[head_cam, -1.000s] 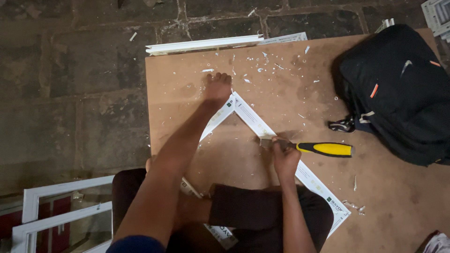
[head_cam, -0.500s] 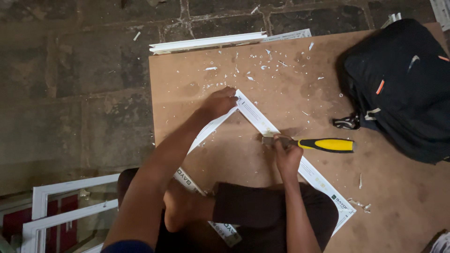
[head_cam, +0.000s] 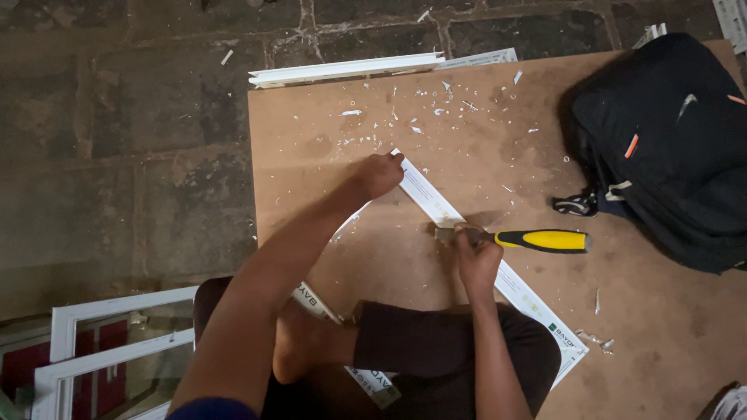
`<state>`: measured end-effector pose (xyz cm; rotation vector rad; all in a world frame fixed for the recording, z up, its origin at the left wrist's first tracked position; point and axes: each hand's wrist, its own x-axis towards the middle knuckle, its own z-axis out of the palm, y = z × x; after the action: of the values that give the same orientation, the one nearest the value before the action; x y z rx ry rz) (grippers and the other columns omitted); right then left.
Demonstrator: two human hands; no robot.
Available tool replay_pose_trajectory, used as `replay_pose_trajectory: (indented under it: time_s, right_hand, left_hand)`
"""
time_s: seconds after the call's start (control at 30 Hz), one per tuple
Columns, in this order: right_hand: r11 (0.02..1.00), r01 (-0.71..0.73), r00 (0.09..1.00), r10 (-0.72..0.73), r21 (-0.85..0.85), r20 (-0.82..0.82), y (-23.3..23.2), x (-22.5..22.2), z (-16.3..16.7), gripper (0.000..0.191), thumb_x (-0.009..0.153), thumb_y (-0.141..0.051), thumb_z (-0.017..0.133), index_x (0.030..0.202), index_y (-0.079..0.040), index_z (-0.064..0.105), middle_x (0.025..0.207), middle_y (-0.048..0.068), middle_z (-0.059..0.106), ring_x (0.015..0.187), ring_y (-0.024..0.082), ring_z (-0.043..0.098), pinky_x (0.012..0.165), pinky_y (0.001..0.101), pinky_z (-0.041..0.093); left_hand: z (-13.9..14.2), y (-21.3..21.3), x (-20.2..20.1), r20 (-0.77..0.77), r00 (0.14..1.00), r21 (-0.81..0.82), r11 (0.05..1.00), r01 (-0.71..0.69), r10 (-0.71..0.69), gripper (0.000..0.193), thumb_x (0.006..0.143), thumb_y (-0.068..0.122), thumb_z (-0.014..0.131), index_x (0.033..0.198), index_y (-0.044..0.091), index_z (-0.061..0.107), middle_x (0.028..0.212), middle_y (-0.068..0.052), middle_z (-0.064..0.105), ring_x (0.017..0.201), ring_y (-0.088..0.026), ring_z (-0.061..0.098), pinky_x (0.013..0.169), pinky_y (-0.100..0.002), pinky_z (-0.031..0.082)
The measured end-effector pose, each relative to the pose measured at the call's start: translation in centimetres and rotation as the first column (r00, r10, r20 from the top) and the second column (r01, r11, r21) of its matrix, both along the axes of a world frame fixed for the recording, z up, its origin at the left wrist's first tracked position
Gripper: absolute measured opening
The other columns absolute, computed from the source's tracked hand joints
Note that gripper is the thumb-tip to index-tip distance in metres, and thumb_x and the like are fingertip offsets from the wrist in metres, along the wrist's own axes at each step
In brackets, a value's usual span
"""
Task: The person sits on the floor and uses a hand file to smooth the cut corners and edges of a white uPVC window frame, rotating the frame to file different corners and brushing away plastic shavings between passes.
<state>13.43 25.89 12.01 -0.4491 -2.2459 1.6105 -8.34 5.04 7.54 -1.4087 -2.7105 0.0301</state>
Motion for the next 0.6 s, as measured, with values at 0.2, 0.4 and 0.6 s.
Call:
replay_pose_trajectory:
  time_s: [0.2,0.4,0.6]
  right_hand:
    - [0.996,-0.031,1.0,0.031,-0.085,-0.004,-0.1,0.0,0.2,0.014,0.097,-0.004,0.068,0.102,0.007,0.074,0.083,0.008,0.074,0.075,0.009,0.067,0.067,0.0255,0.054]
    - [1.0,0.012,0.999,-0.011,-0.004,0.038,0.0,0.1,-0.5,0.014,0.095,-0.004,0.07,0.102,0.008,0.075,0.08,0.007,0.073,0.073,0.01,0.065,0.066,0.0262,0.051]
    - [0.994,-0.046,0.998,0.04,-0.098,-0.057,0.2,-0.1,-1.4,0.012,0.095,-0.003,0.068,0.1,0.007,0.073,0.093,0.007,0.074,0.084,0.009,0.066,0.076,0.0251,0.052]
  left_hand:
    - [-0.3,0.9,0.2,0.107,0.994,-0.03,1.0,0.009,-0.006,0.015,0.078,0.004,0.066,0.088,-0.001,0.076,0.105,-0.019,0.068,0.092,-0.035,0.072,0.073,-0.044,0.061]
    - [-0.4,0.8,-0.3,0.083,0.993,-0.03,0.996,0.089,-0.086,0.015,0.081,0.004,0.065,0.09,-0.004,0.075,0.106,-0.023,0.068,0.093,-0.037,0.073,0.078,-0.044,0.061]
    - [0.0,1.0,-0.4,0.085,0.996,-0.052,0.998,0.029,-0.024,0.02,0.08,0.001,0.064,0.095,-0.01,0.072,0.106,-0.026,0.069,0.091,-0.039,0.074,0.073,-0.044,0.062]
